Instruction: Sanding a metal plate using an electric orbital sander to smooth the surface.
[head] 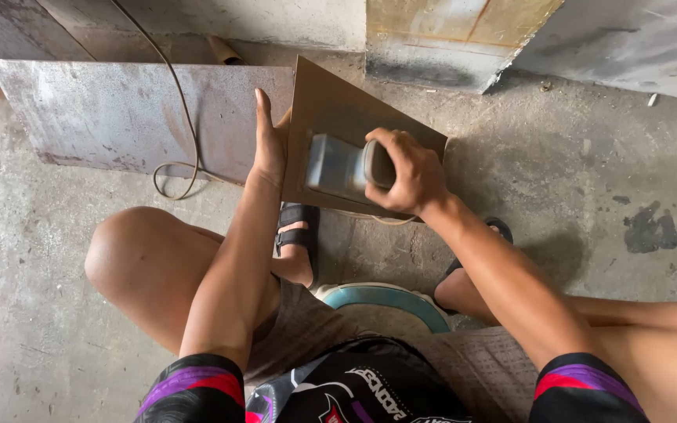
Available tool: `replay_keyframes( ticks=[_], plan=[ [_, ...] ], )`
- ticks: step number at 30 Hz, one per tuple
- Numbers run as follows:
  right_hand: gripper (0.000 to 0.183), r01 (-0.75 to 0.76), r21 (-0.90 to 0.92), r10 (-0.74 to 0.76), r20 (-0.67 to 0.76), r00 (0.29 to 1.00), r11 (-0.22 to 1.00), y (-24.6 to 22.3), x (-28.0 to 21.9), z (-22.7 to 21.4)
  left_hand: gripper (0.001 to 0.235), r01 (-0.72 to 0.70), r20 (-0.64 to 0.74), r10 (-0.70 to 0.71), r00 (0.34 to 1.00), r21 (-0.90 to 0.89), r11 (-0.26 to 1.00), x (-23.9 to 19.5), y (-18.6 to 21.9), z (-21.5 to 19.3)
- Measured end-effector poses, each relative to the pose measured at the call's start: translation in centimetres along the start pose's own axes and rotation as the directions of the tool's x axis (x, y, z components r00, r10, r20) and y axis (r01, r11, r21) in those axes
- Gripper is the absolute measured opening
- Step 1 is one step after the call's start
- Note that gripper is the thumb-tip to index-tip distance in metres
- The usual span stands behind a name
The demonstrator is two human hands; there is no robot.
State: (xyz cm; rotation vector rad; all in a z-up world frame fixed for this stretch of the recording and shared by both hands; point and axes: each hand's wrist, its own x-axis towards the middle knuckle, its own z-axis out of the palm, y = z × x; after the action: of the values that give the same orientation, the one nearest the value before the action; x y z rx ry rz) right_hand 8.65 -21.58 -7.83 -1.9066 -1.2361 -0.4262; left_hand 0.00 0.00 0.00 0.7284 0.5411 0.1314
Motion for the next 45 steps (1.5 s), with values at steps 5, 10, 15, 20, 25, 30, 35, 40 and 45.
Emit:
replay_keyframes(
  ticks=[5,10,15,20,25,30,35,40,45],
  plan=[
    [0.064,0.045,0.038,-0.045,-0.007,0.999,0.998,0.1,0.5,0.7,0.106,-0.032,-0.003,0.032,0.999,0.018,0.999,-0.6,0.4,0.7],
    [0.065,-0.124,0.007,0.124,-0.051,0.991,0.992,-0.8,1.1,0.0,0.107,-0.030,0.027,0.028,0.999,0.050,0.998,-0.6,0.4,0.8],
    [0.069,0.146,-0.019,-0.146,0.008,0.989,0.989,2.1,-0.5,1.8,0.110,-0.013,-0.011,0.014,1.000,0.069,0.998,-0.9,0.6,0.3],
    [0.067,-0.009,0.018,0.009,-0.031,0.999,1.000,0.5,0.8,0.5,0.106,-0.037,-0.013,0.037,0.999,0.017,0.999,-0.9,0.7,1.0],
    [0.065,0.210,0.113,-0.212,0.011,0.977,0.971,0.0,0.5,-0.6,0.105,-0.034,-0.009,0.035,0.999,0.032,0.999,-0.7,0.4,0.0],
    [0.068,0.243,0.038,-0.246,0.168,0.955,0.969,3.6,-1.9,-1.3,0.106,0.069,0.049,-0.068,0.996,-0.019,0.997,-0.6,0.9,0.0],
    [0.061,0.189,0.055,-0.187,-0.038,0.982,0.980,4.6,-2.6,0.3,0.109,-0.051,0.042,0.048,0.998,0.068,0.996,0.1,-0.1,-0.3],
    [0.062,0.158,0.063,-0.152,-0.083,0.985,0.985,-1.6,2.5,-1.2,0.113,-0.033,0.055,0.030,0.998,0.050,0.998,-0.9,0.8,1.3],
    [0.065,0.195,0.036,-0.193,-0.042,0.980,0.980,0.0,0.4,-0.3,0.111,-0.025,0.023,0.023,0.999,0.081,0.996,0.0,0.1,-0.6]
  ],
)
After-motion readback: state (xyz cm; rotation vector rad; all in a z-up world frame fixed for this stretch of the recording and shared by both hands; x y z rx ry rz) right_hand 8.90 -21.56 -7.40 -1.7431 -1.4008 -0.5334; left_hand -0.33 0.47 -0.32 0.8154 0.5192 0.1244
